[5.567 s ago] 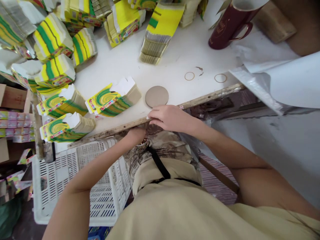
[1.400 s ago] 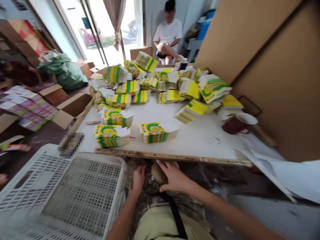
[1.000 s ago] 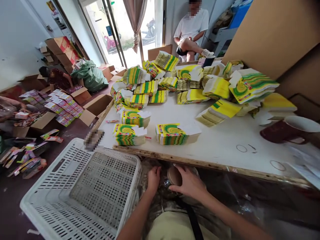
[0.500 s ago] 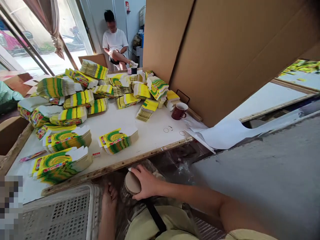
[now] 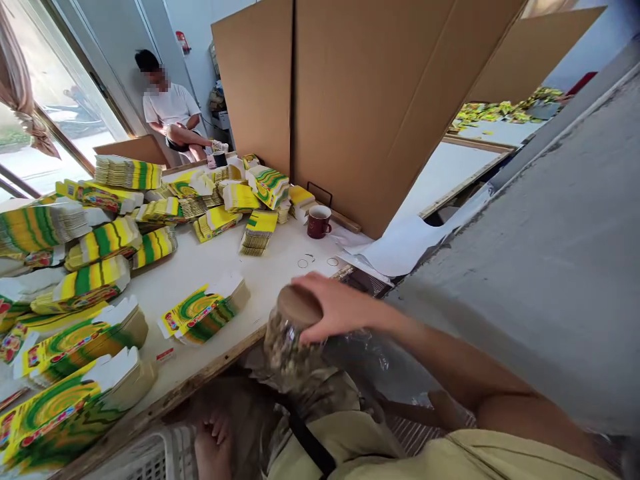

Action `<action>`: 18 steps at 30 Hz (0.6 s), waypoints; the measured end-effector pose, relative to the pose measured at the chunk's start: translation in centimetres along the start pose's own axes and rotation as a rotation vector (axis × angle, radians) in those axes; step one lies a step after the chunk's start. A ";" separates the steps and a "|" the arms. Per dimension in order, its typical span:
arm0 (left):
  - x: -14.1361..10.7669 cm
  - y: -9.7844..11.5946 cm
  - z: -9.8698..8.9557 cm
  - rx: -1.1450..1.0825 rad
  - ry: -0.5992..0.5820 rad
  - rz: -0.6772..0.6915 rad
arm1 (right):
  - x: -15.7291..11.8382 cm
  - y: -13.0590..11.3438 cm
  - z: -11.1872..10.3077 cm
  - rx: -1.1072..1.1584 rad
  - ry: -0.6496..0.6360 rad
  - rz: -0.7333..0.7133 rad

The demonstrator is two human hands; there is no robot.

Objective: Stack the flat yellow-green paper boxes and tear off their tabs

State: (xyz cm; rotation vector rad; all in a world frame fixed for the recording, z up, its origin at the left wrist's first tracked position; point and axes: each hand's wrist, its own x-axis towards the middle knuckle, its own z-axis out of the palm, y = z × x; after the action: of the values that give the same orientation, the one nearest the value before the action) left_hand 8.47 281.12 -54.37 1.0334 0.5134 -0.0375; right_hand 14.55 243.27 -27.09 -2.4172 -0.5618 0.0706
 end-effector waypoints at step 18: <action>-2.0 1.6 2.5 -0.508 0.220 -0.276 | 6.0 15.9 -11.7 -0.411 0.697 0.853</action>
State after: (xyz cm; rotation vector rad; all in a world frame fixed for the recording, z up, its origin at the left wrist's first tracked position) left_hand 8.10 279.48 -51.24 0.4664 0.8146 -0.0358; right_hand 28.16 227.78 -26.92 -2.6551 0.8431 -0.5509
